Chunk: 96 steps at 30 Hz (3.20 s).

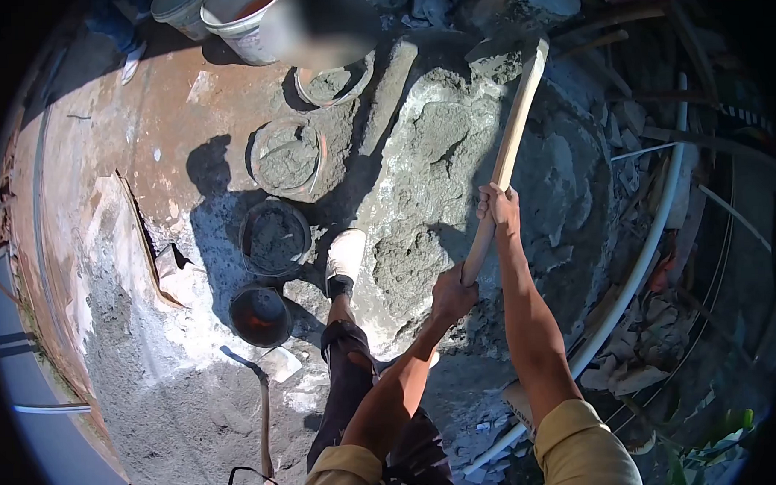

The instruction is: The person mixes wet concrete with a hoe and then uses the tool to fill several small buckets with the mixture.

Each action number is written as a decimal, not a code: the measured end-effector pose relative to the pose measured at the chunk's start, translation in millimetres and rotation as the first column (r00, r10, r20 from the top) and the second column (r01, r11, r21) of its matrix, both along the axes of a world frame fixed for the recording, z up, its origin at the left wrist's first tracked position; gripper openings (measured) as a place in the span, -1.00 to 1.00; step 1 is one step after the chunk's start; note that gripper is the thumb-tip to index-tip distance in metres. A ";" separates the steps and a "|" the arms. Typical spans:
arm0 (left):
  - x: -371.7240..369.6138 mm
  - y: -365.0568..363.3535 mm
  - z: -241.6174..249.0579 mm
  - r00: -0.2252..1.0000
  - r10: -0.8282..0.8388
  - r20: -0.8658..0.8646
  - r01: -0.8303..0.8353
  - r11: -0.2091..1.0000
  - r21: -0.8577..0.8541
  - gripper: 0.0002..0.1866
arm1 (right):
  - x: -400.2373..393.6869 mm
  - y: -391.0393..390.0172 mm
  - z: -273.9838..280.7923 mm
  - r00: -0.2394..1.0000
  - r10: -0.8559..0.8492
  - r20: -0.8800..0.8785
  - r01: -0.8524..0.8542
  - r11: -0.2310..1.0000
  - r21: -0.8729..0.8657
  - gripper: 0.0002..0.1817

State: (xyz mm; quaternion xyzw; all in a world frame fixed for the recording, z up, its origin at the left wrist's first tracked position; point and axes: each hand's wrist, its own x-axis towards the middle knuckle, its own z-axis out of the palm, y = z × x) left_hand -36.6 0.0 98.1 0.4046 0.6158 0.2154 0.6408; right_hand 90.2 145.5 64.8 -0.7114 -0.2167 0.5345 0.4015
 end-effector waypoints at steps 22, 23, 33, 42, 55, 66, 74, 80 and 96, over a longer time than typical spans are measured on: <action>-1.9 -129.1 84.5 0.941 0.031 0.336 0.171 0.815 -0.554 -0.59 | 1.4 -190.0 14.2 0.793 -0.013 -0.609 -0.267 0.891 -0.367 -0.66; -6.1 -135.7 85.7 0.931 0.044 0.362 0.184 0.800 -0.571 -0.52 | -5.0 -192.6 15.9 0.832 -0.087 -0.549 -0.213 0.862 -0.459 -0.75; -26.1 4.9 187.9 0.124 0.675 0.727 0.205 0.700 -0.684 -0.65 | 8.3 -47.7 77.1 0.771 -0.455 -0.445 -0.238 0.442 -0.865 -0.89; -44.7 119.2 282.9 -0.269 0.589 0.762 0.099 0.804 -0.587 -0.51 | -56.6 93.3 211.2 0.822 -0.296 -0.486 -0.283 0.528 -0.800 -0.73; -63.9 44.7 142.3 0.826 0.477 0.300 -0.505 0.863 0.018 -0.62 | -136.4 81.2 111.2 0.821 0.393 -0.414 -0.468 0.879 -0.092 -0.84; -79.8 -42.9 -17.5 0.953 0.248 -0.177 -0.261 0.964 -0.053 -0.64 | -150.1 -24.1 -30.5 0.905 0.382 -0.186 -0.371 0.924 0.089 -0.90; -25.9 -82.5 30.3 0.983 0.181 0.024 -0.182 0.983 0.029 -0.67 | -85.5 -59.0 54.9 0.959 0.275 -0.069 -0.265 0.955 0.132 -0.85; 15.3 -88.1 75.9 0.946 0.232 0.226 -0.208 0.970 -0.123 -0.66 | -28.5 -61.6 74.1 0.971 0.233 -0.054 -0.239 0.949 -0.203 -0.87; 0.4 -204.6 122.1 0.695 0.389 0.604 0.087 0.789 -0.608 -0.77 | -10.5 -260.1 38.9 0.895 0.016 -0.445 -0.373 0.575 -0.729 -0.88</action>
